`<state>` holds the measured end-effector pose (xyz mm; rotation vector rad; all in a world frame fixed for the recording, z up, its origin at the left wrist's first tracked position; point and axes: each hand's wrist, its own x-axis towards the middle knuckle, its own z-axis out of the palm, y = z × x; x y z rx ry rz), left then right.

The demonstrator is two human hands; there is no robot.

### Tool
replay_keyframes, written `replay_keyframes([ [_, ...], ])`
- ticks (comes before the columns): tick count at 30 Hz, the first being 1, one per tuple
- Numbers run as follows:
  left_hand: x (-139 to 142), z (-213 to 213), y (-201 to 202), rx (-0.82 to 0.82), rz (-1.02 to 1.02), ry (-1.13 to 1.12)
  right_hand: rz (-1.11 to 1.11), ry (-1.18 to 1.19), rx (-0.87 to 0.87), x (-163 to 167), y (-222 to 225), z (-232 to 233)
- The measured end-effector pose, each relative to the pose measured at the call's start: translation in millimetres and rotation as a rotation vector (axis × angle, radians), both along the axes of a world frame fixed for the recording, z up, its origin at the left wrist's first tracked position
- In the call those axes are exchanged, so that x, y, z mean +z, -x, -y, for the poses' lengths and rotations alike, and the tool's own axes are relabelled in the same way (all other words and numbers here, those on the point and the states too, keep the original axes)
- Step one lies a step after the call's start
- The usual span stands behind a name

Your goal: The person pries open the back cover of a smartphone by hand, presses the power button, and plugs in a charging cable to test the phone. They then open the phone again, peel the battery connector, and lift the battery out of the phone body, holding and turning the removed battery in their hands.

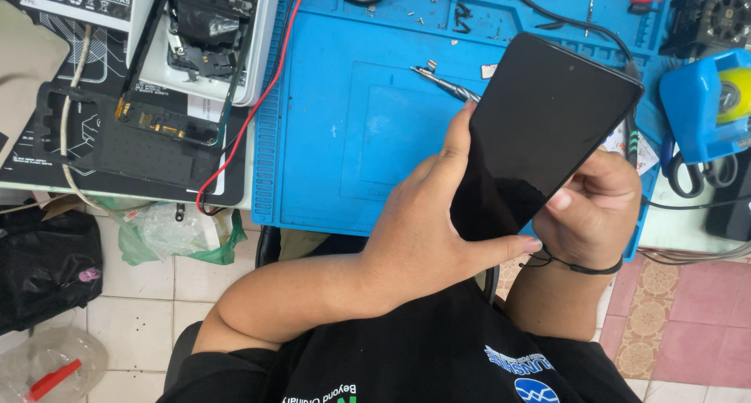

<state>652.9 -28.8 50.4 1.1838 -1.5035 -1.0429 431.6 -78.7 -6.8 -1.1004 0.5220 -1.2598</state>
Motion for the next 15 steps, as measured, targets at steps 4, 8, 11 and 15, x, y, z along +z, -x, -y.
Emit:
replay_keyframes([
  [4, -0.5, 0.2, 0.1, -0.004, 0.0, -0.005, 0.008, -0.002, 0.001, -0.4, 0.1, -0.1],
  [8, -0.7, 0.2, 0.6, 0.006, 0.01, 0.013, 0.021, -0.005, 0.003, -1.2, 0.2, -0.3],
  [11, -0.3, 0.0, 0.2, 0.007, 0.017, 0.01, 0.022, -0.009, 0.0, -1.7, 0.4, -0.9],
  [15, 1.0, -0.5, -0.2, 0.005, 0.012, -0.013, 0.016, -0.018, -0.01, -2.3, 0.5, -1.5],
])
